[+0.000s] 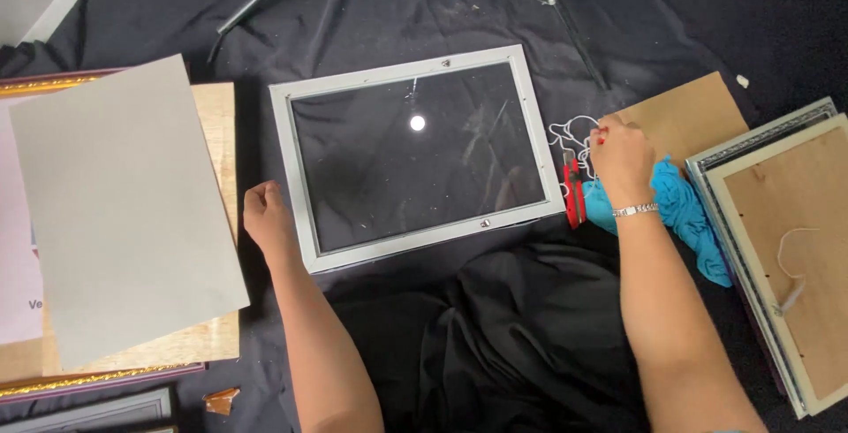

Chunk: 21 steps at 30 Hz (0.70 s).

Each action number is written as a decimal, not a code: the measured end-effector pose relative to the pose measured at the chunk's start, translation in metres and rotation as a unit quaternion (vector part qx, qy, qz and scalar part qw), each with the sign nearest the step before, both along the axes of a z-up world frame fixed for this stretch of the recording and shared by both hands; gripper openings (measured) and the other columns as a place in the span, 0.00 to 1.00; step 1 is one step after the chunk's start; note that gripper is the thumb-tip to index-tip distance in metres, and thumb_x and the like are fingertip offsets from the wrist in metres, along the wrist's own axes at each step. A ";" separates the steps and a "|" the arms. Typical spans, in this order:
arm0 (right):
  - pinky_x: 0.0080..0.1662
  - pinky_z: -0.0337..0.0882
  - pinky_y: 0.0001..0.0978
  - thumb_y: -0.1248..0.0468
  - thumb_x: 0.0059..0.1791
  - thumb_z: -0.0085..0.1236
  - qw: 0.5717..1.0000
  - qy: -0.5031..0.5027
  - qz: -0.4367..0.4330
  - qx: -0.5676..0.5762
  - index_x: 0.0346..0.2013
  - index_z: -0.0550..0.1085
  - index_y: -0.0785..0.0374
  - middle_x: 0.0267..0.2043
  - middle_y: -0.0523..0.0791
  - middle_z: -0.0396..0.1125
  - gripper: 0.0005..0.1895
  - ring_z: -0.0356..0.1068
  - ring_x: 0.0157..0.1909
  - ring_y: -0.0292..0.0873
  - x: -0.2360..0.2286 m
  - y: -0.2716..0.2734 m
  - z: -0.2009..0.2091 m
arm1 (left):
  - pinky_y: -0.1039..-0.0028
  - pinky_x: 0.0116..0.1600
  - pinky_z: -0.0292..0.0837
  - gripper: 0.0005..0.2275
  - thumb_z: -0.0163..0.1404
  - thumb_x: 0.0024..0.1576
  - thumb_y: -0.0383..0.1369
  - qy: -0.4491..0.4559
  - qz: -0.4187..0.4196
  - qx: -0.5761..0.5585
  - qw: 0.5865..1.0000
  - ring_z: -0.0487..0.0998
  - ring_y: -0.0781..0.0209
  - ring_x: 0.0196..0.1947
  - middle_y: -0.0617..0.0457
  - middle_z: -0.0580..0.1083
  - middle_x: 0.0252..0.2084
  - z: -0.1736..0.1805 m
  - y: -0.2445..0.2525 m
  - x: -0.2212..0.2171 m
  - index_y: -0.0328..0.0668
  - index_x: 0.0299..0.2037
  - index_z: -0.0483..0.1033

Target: The person cleans the glass of a picture frame with a brush and then uses a tool to remove the wooden backing and paper insert.

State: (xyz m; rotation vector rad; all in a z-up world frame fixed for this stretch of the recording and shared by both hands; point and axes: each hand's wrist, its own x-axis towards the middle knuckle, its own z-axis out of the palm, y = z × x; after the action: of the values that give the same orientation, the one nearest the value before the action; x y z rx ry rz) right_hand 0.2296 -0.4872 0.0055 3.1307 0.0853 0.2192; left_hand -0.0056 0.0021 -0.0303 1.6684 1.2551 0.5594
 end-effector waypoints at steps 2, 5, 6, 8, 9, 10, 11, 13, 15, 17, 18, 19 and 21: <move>0.39 0.78 0.37 0.50 0.53 0.58 0.972 0.099 -0.053 0.208 0.43 0.78 0.46 0.29 0.53 0.72 0.09 0.77 0.33 0.50 0.004 0.015 0.015 | 0.62 0.46 0.76 0.10 0.46 0.65 0.35 0.020 -0.026 0.021 0.999 0.79 0.49 0.42 0.44 0.78 0.42 -0.009 0.001 -0.001 0.40 0.47 0.78; 0.42 0.77 0.35 0.52 0.51 0.61 0.854 0.251 -0.058 0.452 0.47 0.76 0.57 0.34 0.63 0.71 0.16 0.76 0.39 0.52 -0.017 0.054 0.042 | 0.59 0.47 0.76 0.10 0.48 0.65 0.35 0.086 -0.073 0.066 0.991 0.79 0.46 0.44 0.42 0.77 0.44 -0.041 0.010 -0.005 0.37 0.48 0.78; 0.46 0.76 0.43 0.55 0.50 0.62 0.813 0.306 -0.018 0.495 0.52 0.75 0.66 0.41 0.69 0.70 0.21 0.75 0.45 0.59 -0.026 0.072 0.052 | 0.58 0.48 0.76 0.11 0.49 0.65 0.35 0.129 -0.097 0.090 0.983 0.79 0.45 0.45 0.41 0.76 0.45 -0.056 0.013 -0.007 0.37 0.49 0.78; 0.46 0.77 0.42 0.56 0.48 0.64 0.845 0.344 0.019 0.408 0.50 0.77 0.62 0.44 0.67 0.72 0.19 0.76 0.44 0.56 -0.022 0.068 0.055 | 0.57 0.48 0.78 0.12 0.52 0.64 0.35 0.167 -0.119 0.121 0.971 0.79 0.43 0.45 0.37 0.76 0.45 -0.059 0.007 -0.009 0.34 0.50 0.78; 0.46 0.77 0.41 0.57 0.46 0.65 0.868 0.379 0.053 0.318 0.49 0.80 0.58 0.47 0.64 0.73 0.18 0.78 0.44 0.53 -0.020 0.067 0.056 | 0.57 0.48 0.79 0.13 0.55 0.63 0.34 0.204 -0.142 0.154 0.956 0.80 0.40 0.45 0.34 0.76 0.46 -0.060 0.005 -0.011 0.31 0.51 0.77; 0.46 0.77 0.41 0.57 0.46 0.65 0.867 0.379 0.050 0.319 0.49 0.80 0.58 0.47 0.64 0.73 0.18 0.78 0.44 0.53 -0.013 0.055 0.050 | 0.57 0.48 0.79 0.13 0.55 0.63 0.34 0.205 -0.146 0.154 0.955 0.80 0.40 0.45 0.34 0.76 0.46 -0.059 0.005 -0.013 0.31 0.51 0.77; 0.48 0.76 0.45 0.50 0.47 0.59 0.934 0.299 0.019 0.196 0.46 0.79 0.49 0.41 0.57 0.74 0.15 0.77 0.44 0.55 -0.007 0.042 0.044 | 0.52 0.50 0.78 0.17 0.58 0.59 0.36 0.243 -0.171 0.145 0.944 0.79 0.35 0.47 0.34 0.74 0.49 -0.058 0.005 -0.015 0.32 0.54 0.75; 0.50 0.74 0.50 0.43 0.49 0.53 0.976 0.205 -0.014 0.069 0.43 0.79 0.40 0.35 0.49 0.76 0.14 0.77 0.44 0.57 0.003 0.027 0.038 | 0.48 0.51 0.78 0.22 0.61 0.55 0.37 0.274 -0.198 0.137 0.931 0.78 0.31 0.49 0.33 0.72 0.53 -0.061 0.009 -0.012 0.32 0.57 0.74; 0.50 0.72 0.48 0.41 0.50 0.54 0.988 0.139 -0.014 0.068 0.43 0.78 0.40 0.38 0.46 0.76 0.14 0.76 0.44 0.55 0.005 0.021 0.036 | 0.48 0.55 0.77 0.26 0.63 0.52 0.33 0.331 -0.232 0.136 0.904 0.77 0.30 0.52 0.34 0.70 0.56 -0.069 0.011 -0.013 0.34 0.61 0.71; 0.46 0.74 0.43 0.46 0.48 0.58 0.943 0.253 0.005 0.217 0.47 0.78 0.49 0.39 0.51 0.76 0.18 0.77 0.40 0.53 -0.002 0.037 0.041 | 0.48 0.56 0.77 0.27 0.62 0.52 0.30 0.334 -0.232 0.130 0.904 0.77 0.29 0.53 0.34 0.70 0.57 -0.078 0.014 -0.010 0.35 0.62 0.70; 0.43 0.75 0.39 0.52 0.45 0.61 0.859 0.365 0.020 0.358 0.50 0.78 0.59 0.39 0.57 0.76 0.22 0.78 0.35 0.51 -0.012 0.044 0.041 | 0.49 0.57 0.76 0.27 0.62 0.52 0.27 0.344 -0.236 0.123 0.901 0.76 0.29 0.54 0.33 0.69 0.58 -0.082 0.015 -0.015 0.36 0.63 0.69; 0.43 0.75 0.39 0.52 0.45 0.61 0.858 0.369 0.020 0.356 0.50 0.78 0.59 0.39 0.57 0.76 0.22 0.78 0.35 0.51 -0.007 0.038 0.037 | 0.49 0.57 0.76 0.27 0.62 0.52 0.27 0.347 -0.235 0.121 0.900 0.76 0.29 0.54 0.33 0.69 0.58 -0.075 0.010 -0.016 0.36 0.63 0.69; 0.56 0.71 0.51 0.39 0.47 0.54 0.956 0.263 -0.021 0.131 0.47 0.79 0.41 0.48 0.50 0.75 0.20 0.73 0.54 0.59 0.008 0.029 0.030 | 0.48 0.58 0.75 0.29 0.63 0.51 0.25 0.359 -0.244 0.126 0.892 0.75 0.28 0.56 0.32 0.68 0.60 -0.059 0.003 -0.014 0.37 0.65 0.66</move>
State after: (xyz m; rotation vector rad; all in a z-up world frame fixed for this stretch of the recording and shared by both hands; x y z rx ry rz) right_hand 0.2375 -0.4580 0.0358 3.3490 -0.0120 -0.6624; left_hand -0.0194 0.0048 -0.0893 2.4347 1.1999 -0.2544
